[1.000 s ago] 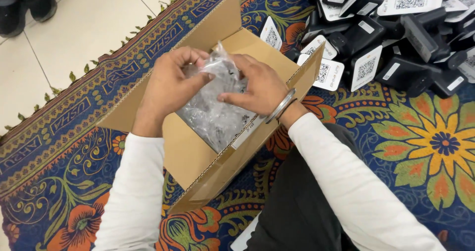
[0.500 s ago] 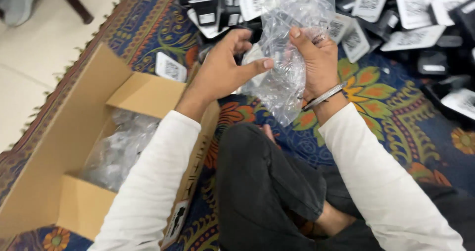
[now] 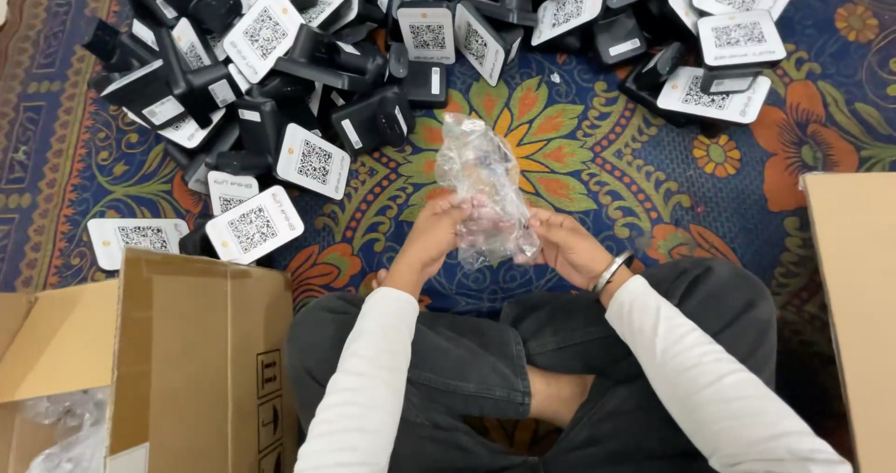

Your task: The person unboxes small electronic items from a plastic bag and places them into a cardboard box.

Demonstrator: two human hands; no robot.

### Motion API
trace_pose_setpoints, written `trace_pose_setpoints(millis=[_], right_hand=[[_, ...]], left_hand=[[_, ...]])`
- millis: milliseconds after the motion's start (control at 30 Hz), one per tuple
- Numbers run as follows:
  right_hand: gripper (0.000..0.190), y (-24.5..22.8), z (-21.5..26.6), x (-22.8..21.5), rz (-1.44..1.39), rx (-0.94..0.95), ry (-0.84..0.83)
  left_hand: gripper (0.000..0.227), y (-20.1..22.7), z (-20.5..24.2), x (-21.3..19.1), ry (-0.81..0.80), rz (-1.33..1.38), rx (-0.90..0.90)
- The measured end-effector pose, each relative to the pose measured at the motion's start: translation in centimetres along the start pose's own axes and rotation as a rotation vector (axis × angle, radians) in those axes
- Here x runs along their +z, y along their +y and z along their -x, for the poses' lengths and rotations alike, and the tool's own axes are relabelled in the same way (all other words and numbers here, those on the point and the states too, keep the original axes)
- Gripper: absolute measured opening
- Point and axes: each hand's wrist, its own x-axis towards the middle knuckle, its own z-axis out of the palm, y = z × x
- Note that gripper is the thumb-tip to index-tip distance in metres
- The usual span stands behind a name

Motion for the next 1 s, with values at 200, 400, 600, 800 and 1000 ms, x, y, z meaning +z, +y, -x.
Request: trace_pose_setpoints(millis=[200, 400, 600, 800, 1000], right_hand=[[0.013, 5.0, -6.6, -4.9, 0.168, -0.380, 0.229], [0.031, 5.8, -7.5, -5.5, 0.446, -0.409, 0.519], [0.028, 4.9, -6.8, -4.7, 0.362, -0.481, 0.388], [0.102, -0.7, -2.9, 1.4, 1.403, -0.954, 0.592], [0.013, 1.8, -5.0, -3.7, 0.741, -0.741, 0.780]], left_hand=[[0.030, -1.3, -2.1, -0.8, 0.322, -0.531, 0.183], [0.079, 2.9, 3.3, 5.9, 0.084, -1.067, 0.629], [0.033, -0.1, -0.3, 5.3, 0.289, -1.243, 0.497], [0.012, 1.0, -0.1, 5.2, 0.515, -1.019, 0.676], [0.026, 1.4, 1.3, 5.6, 0.576, -1.234, 0.625]])
